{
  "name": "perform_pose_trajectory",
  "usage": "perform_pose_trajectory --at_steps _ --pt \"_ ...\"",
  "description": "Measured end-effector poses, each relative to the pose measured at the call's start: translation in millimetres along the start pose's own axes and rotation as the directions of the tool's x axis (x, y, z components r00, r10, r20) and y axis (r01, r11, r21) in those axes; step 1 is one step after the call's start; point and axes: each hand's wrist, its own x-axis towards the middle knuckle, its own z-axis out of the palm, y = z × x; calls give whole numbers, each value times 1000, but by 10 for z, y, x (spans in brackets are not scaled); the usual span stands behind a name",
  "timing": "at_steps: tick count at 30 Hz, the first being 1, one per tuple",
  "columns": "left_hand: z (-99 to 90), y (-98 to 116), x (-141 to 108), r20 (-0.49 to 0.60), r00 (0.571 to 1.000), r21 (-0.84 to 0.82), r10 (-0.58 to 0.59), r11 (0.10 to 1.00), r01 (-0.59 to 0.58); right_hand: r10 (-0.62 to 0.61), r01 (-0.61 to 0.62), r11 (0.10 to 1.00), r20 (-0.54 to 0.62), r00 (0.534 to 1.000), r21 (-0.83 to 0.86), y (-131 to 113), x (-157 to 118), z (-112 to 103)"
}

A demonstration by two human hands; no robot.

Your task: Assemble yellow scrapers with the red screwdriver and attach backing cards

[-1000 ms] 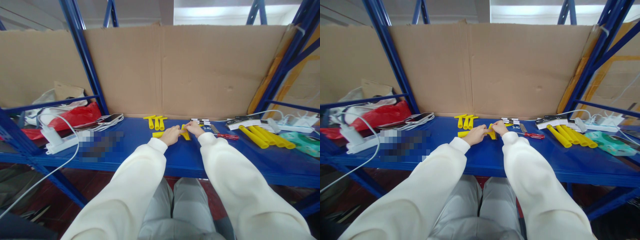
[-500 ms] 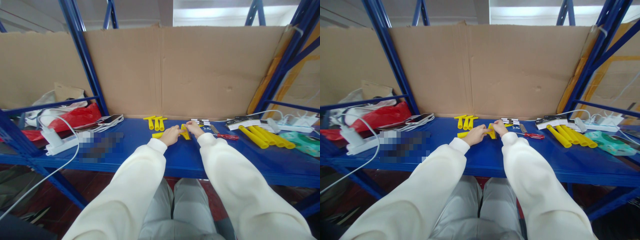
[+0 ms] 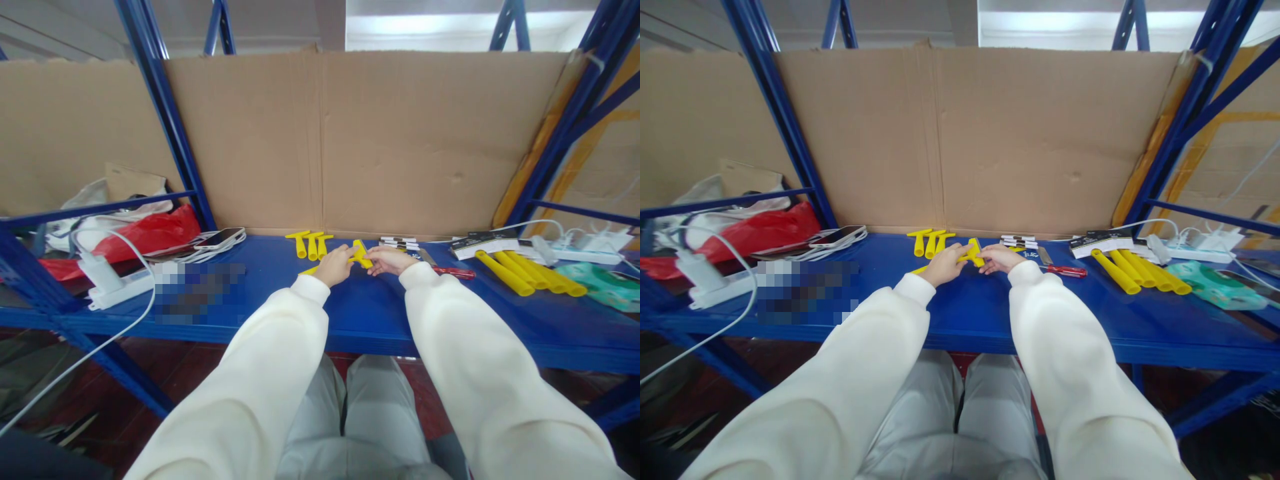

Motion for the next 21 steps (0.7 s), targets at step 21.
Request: perform_pose_trajectory --at_steps 21 --pt "35 -3 6 28 996 -2 -80 997 80 -24 25 998 34 999 -54 40 67 -78"
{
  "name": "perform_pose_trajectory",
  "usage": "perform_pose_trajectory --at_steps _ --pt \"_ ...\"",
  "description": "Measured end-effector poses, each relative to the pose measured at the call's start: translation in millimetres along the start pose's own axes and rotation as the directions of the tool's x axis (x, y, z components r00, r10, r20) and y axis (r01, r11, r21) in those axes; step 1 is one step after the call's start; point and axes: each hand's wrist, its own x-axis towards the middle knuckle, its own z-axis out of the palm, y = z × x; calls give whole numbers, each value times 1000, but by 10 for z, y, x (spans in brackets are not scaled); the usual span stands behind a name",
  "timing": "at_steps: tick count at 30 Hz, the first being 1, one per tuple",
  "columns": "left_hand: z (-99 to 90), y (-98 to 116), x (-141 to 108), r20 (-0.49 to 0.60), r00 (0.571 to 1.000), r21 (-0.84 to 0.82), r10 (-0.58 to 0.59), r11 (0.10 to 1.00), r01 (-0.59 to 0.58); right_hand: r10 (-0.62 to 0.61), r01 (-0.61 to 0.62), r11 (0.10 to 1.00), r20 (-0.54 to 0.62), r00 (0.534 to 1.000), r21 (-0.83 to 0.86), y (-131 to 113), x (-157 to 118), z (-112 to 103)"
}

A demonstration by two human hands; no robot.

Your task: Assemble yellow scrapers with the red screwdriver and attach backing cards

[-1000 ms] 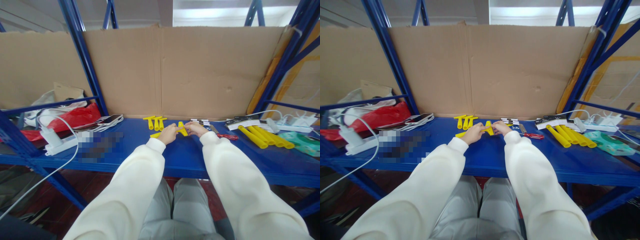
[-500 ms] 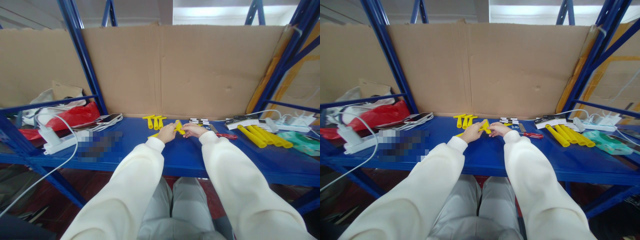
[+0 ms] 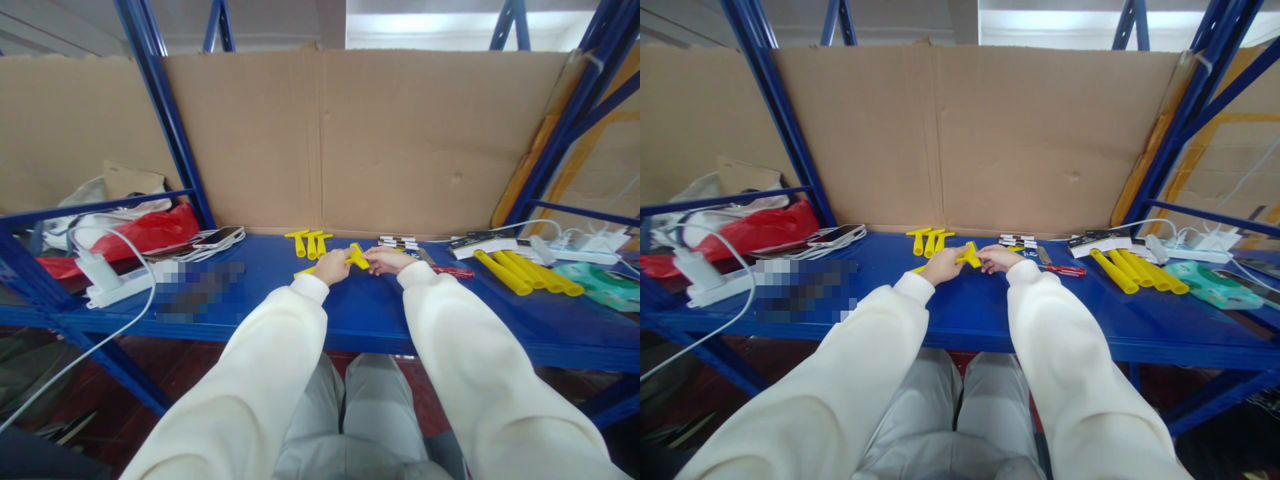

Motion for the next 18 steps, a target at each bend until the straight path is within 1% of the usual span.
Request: perform_pose_trajectory --at_steps 1,2,3,4,5,6,7,8,9,10,11,13,16,18 --pt "-2 1 -1 6 1000 -6 -8 1000 8 -3 3 1000 -14 1000 -18 -4 -1 -74" --pt "-4 3 -2 16 1000 -8 -17 1000 17 -6 2 999 -70 998 -53 -2 -3 -164" --pt "-7 5 -4 27 999 -8 -25 1000 25 -23 1 994 -189 982 -112 8 -8 -267" --pt "-11 7 -6 37 999 -6 -30 1000 30 -65 -12 978 -358 932 -207 27 -14 -377" --pt "-14 9 -7 46 998 -4 -33 999 33 -113 -69 943 -510 853 -325 55 -24 -489" --pt "-16 10 -7 53 998 -3 -35 999 35 -174 -170 883 -640 748 -438 90 -36 -595" --pt "-16 10 -7 59 998 -3 -35 999 35 -254 -250 812 -705 662 -528 130 -49 -690" --pt "-15 9 -6 64 997 -6 -33 999 34 -294 -329 751 -737 609 -572 172 -63 -770" --pt "-13 6 -4 68 997 -8 -32 999 32 -297 -402 704 -757 582 -585 213 -74 -832" --pt "-9 4 -3 74 997 -11 -29 999 30 -290 -456 662 -764 577 -596 249 -82 -877" --pt "-4 1 -1 84 996 -12 -25 1000 26 -270 -499 627 -767 582 -599 279 -86 -905" --pt "5 -3 1 117 993 -11 -17 1000 18 -230 -550 572 -763 604 -609 318 -82 -925" --pt "6 0 2 166 986 1 -19 1000 19 -201 -576 517 -744 637 -633 332 -63 -906" --pt "-2 5 1 178 984 9 -21 1000 19 -185 -582 493 -732 656 -646 325 -59 -885"
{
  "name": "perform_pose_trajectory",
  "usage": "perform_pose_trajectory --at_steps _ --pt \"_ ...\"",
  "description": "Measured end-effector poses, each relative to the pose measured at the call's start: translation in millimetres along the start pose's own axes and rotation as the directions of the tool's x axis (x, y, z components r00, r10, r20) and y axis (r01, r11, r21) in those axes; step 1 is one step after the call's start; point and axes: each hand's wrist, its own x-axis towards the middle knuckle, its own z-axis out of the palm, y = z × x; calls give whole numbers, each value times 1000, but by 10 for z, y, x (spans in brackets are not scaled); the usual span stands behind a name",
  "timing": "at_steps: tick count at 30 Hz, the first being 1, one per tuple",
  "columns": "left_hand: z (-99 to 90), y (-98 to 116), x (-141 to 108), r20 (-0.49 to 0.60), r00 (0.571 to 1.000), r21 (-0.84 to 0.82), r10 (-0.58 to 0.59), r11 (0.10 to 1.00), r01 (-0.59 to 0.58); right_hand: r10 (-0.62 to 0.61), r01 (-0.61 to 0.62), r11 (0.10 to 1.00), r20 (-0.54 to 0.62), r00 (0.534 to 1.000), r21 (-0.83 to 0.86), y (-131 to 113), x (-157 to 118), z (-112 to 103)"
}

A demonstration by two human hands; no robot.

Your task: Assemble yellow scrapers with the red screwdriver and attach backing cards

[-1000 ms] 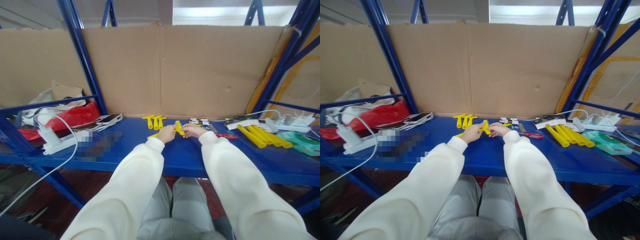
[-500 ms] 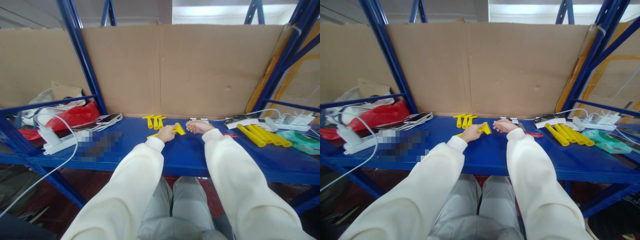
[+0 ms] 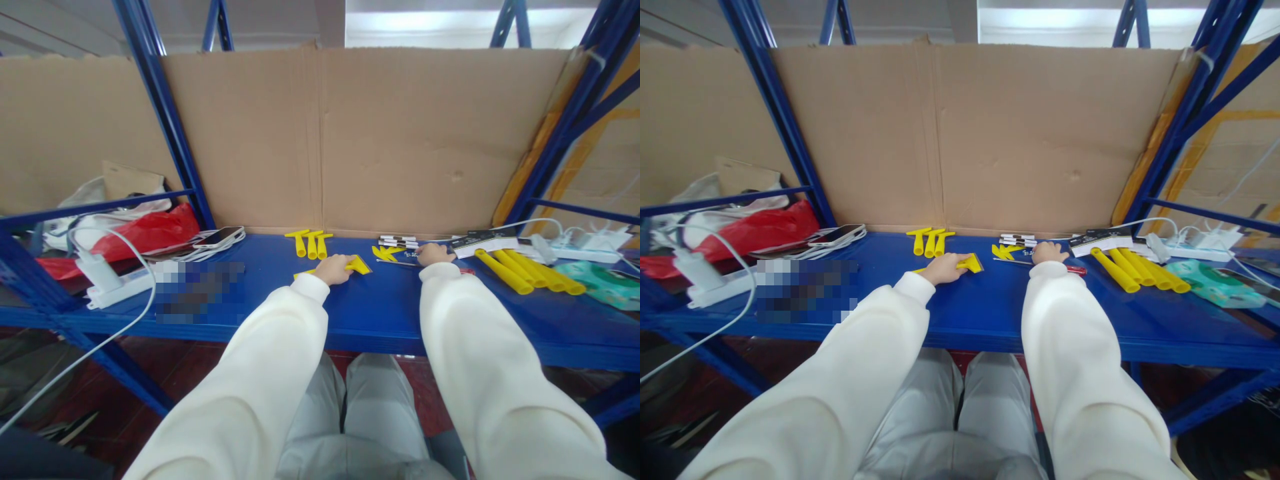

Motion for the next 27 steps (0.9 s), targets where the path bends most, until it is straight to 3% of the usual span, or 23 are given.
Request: perform_pose_trajectory --at_steps 9,27 --pt "-18 10 -9 8 1000 8 -2 1000 1 -35 40 997 81 996 -63 -61 -93 -33" --pt "-24 17 -10 7 1000 -35 -12 999 12 -52 53 993 5 999 -102 -98 -55 -35"
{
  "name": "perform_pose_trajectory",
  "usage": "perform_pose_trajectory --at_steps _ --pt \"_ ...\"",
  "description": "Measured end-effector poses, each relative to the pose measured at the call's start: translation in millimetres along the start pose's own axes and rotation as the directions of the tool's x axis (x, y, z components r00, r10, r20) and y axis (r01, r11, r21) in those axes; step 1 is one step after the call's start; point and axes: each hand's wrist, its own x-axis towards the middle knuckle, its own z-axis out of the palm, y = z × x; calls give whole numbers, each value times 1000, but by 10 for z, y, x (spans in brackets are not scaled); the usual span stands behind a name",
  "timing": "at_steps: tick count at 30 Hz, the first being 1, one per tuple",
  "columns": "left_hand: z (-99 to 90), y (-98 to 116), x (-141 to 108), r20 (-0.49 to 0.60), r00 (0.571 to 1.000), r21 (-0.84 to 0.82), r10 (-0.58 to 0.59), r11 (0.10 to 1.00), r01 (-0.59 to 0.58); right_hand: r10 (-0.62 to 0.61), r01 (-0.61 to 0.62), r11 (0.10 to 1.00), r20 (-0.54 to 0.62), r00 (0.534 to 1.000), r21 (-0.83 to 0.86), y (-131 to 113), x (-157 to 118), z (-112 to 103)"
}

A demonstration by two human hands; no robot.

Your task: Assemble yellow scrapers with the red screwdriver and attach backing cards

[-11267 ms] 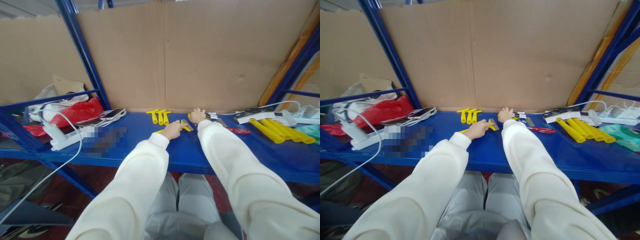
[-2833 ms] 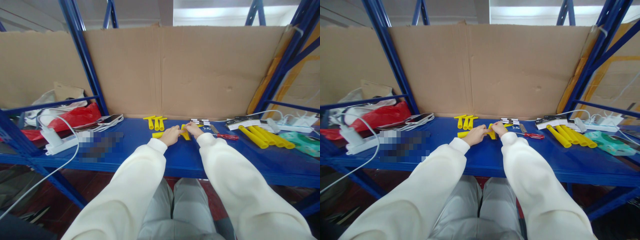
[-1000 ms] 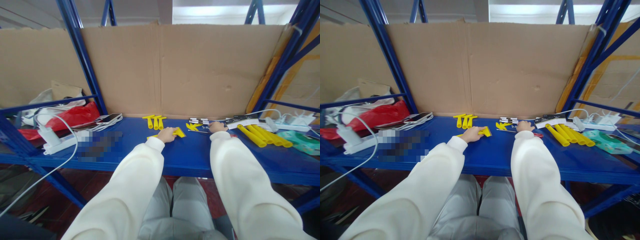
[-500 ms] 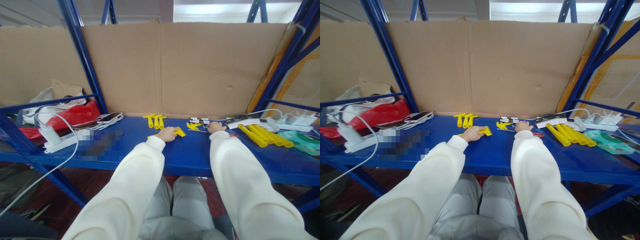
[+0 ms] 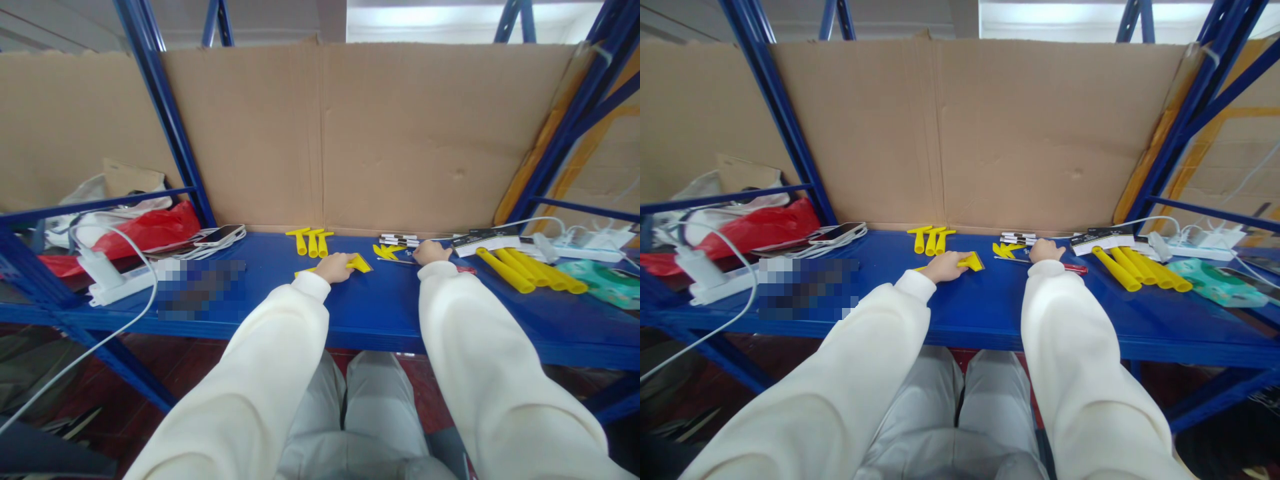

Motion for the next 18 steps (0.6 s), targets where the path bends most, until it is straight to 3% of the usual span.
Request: perform_pose_trajectory --at_steps 18 --pt "10 -13 5 -13 1000 -4 12 1000 -13 48 -48 999 5 999 -16 13 -9 -17"
